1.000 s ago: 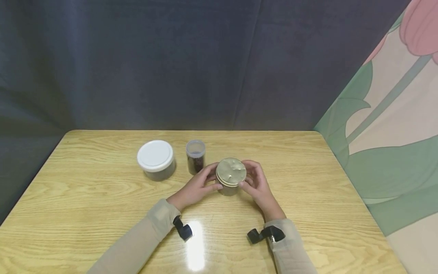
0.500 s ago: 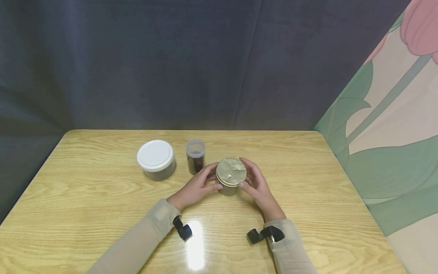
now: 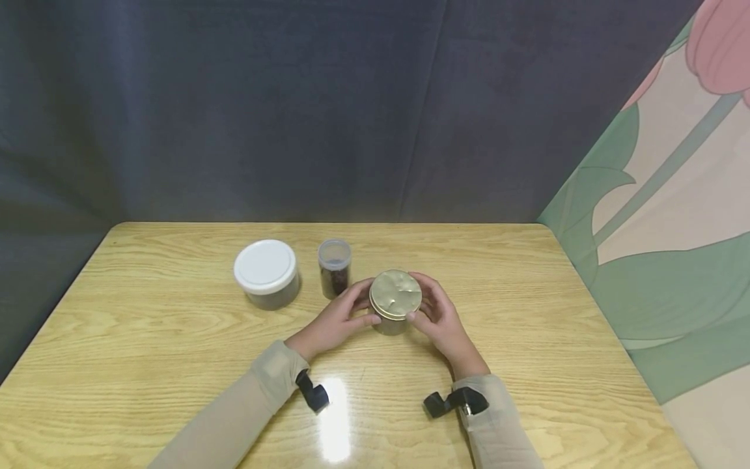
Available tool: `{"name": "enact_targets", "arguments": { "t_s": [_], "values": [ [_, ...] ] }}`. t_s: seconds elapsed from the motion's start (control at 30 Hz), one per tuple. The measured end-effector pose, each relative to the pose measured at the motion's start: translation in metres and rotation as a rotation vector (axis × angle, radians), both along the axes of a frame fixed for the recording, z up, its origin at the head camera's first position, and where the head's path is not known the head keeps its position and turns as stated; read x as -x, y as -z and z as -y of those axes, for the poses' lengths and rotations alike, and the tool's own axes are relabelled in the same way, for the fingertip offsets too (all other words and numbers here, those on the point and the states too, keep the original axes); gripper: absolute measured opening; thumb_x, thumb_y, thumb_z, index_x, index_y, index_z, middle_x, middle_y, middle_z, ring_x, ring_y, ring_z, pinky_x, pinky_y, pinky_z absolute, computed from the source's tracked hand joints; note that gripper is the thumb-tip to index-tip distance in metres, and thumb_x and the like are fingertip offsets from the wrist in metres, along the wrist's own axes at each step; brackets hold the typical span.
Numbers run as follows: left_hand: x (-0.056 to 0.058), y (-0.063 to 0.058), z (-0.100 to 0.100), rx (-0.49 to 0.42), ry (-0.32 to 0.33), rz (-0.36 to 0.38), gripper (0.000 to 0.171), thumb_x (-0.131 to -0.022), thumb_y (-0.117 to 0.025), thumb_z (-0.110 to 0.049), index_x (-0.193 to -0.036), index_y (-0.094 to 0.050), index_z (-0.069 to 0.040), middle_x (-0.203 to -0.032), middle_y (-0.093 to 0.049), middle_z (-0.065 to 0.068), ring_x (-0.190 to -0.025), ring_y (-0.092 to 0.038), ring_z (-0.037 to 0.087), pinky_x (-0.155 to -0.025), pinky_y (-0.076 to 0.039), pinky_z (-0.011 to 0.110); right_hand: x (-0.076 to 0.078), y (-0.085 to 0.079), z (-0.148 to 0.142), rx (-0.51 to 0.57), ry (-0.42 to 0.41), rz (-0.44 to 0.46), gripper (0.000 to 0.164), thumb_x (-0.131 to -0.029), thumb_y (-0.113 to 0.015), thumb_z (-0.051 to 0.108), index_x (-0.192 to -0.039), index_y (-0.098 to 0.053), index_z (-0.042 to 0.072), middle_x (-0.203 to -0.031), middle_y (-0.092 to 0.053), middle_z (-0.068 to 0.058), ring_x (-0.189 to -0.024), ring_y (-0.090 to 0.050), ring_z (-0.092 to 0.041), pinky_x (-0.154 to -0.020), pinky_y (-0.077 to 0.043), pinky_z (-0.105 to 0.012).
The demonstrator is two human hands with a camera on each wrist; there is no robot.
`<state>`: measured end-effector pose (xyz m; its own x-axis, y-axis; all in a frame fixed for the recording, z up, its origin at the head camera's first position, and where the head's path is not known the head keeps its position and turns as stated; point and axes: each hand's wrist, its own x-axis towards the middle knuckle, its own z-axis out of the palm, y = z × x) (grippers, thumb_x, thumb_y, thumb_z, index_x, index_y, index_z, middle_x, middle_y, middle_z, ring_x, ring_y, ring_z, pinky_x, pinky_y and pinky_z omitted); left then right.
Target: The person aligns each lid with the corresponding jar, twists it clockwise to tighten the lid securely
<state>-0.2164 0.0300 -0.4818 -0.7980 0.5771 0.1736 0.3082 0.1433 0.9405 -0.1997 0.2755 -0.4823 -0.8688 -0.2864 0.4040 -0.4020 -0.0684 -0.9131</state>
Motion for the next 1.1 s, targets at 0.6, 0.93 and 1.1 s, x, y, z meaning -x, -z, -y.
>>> {"name": "enact_targets", "arguments": {
  "t_s": [0.6, 0.93, 1.1],
  "values": [
    [-0.0004, -0.0003, -0.0009, -0.010, -0.006, 0.001, 0.071, -0.098, -0.069, -0.016, -0.157, -0.030, -0.005, -0.157, -0.039, 0.013, -0.142, -0.042, 0.024, -0.115, -0.040, 0.033, -0.0022, -0.0007, -0.0026, -0.073, -0.003, 0.035, 0.069, -0.091, -0.059, -0.015, -0.154, -0.034, -0.002, -0.150, -0.047, -0.005, -0.138, -0.044, -0.016, -0.113, -0.037, -0.021],
    [-0.0003, -0.0003, -0.0007, -0.006, -0.005, 0.009, 0.071, -0.098, -0.069, -0.016, -0.157, -0.030, -0.004, -0.157, -0.038, 0.014, -0.142, -0.042, 0.025, -0.114, -0.041, 0.032, -0.0044, -0.0021, 0.0015, -0.109, 0.073, 0.031, 0.071, -0.085, -0.063, -0.017, -0.150, -0.036, -0.005, -0.144, -0.050, 0.000, -0.135, -0.045, -0.014, -0.110, -0.039, -0.021],
    [0.0005, 0.0009, -0.0007, -0.005, -0.006, 0.000, 0.071, -0.098, -0.069, -0.016, -0.156, -0.030, -0.004, -0.157, -0.038, 0.014, -0.142, -0.042, 0.025, -0.114, -0.041, 0.032, -0.0056, -0.0043, 0.0042, -0.108, 0.093, 0.049, 0.072, -0.084, -0.065, -0.018, -0.147, -0.035, -0.005, -0.141, -0.050, 0.000, -0.133, -0.046, -0.015, -0.109, -0.039, -0.021]
  ]
}}
